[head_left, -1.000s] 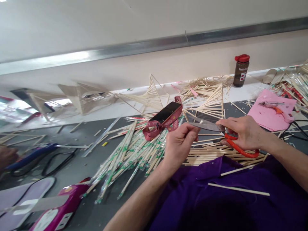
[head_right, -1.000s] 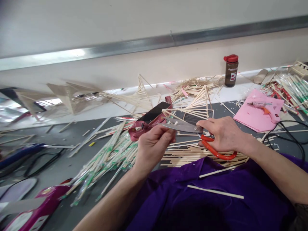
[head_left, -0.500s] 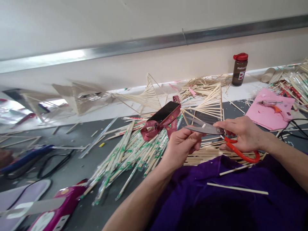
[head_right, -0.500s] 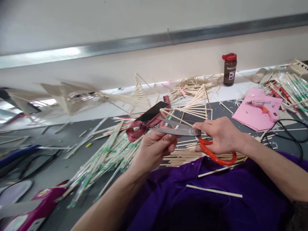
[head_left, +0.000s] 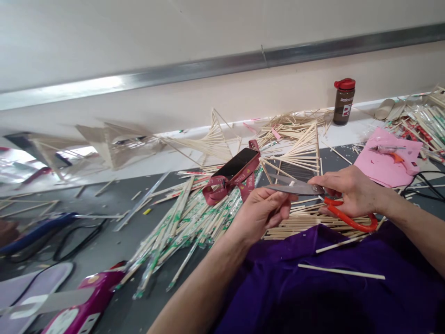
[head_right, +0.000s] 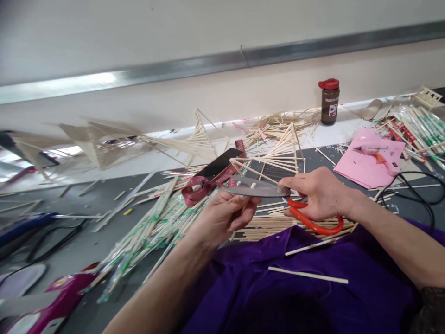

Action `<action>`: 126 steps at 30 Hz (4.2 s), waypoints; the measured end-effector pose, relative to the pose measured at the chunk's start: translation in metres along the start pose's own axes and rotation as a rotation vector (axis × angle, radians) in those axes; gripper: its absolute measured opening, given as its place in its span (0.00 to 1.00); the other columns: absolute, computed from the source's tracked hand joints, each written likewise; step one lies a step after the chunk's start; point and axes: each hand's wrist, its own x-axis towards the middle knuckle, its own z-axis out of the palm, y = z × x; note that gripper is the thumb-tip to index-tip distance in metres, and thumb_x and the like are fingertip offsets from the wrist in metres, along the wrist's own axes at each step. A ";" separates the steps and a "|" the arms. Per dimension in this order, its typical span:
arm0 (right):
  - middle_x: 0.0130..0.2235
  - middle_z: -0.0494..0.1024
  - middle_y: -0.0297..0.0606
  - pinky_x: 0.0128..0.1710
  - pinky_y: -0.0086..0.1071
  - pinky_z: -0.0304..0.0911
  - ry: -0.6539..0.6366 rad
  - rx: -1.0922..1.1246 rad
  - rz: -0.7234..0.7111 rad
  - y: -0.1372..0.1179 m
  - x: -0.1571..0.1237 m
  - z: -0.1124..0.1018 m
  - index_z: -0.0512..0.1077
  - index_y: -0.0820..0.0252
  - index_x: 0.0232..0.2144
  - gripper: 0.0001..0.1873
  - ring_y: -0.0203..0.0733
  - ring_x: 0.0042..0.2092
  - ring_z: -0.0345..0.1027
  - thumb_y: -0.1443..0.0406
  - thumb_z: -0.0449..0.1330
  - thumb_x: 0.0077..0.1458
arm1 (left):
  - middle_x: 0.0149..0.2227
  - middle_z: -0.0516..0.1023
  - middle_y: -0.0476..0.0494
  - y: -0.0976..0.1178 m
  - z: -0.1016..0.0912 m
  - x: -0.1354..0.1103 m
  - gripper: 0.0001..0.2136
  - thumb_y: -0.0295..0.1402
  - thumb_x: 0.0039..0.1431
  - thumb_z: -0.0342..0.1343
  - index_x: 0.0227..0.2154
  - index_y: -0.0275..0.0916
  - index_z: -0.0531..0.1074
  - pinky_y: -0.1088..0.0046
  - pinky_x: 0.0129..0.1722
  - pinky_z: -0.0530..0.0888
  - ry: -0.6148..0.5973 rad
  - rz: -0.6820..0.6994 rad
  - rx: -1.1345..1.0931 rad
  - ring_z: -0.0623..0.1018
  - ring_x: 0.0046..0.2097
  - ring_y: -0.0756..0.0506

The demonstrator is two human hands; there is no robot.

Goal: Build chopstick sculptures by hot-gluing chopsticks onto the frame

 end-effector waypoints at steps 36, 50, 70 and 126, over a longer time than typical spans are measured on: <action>0.26 0.75 0.31 0.24 0.25 0.52 0.063 -0.051 0.065 -0.003 0.001 0.003 0.73 0.63 0.43 0.15 0.30 0.23 0.60 0.65 0.59 0.52 | 0.19 0.70 0.52 0.001 0.002 0.002 0.17 0.44 0.46 0.66 0.25 0.35 0.71 0.82 0.13 0.51 0.189 0.117 0.082 0.59 0.15 0.58; 0.25 0.73 0.31 0.24 0.25 0.50 -0.016 0.027 0.061 -0.005 0.001 -0.004 0.74 0.63 0.40 0.13 0.29 0.23 0.57 0.68 0.56 0.52 | 0.14 0.65 0.55 0.005 0.005 -0.002 0.21 0.47 0.39 0.70 0.22 0.35 0.69 0.83 0.13 0.49 0.164 0.067 0.006 0.54 0.14 0.59; 0.27 0.77 0.35 0.25 0.26 0.53 0.045 -0.096 0.173 -0.009 0.001 0.008 0.74 0.63 0.42 0.16 0.33 0.25 0.63 0.66 0.54 0.51 | 0.21 0.71 0.51 -0.008 -0.002 0.006 0.14 0.43 0.49 0.65 0.25 0.36 0.71 0.81 0.17 0.55 0.375 0.332 0.256 0.62 0.19 0.56; 0.38 0.80 0.39 0.30 0.29 0.58 0.006 0.014 -0.034 -0.002 -0.002 0.006 0.69 0.64 0.49 0.28 0.36 0.31 0.70 0.51 0.62 0.53 | 0.12 0.62 0.55 0.002 0.010 -0.004 0.20 0.46 0.40 0.70 0.21 0.34 0.70 0.84 0.12 0.46 -0.030 -0.010 -0.131 0.50 0.12 0.60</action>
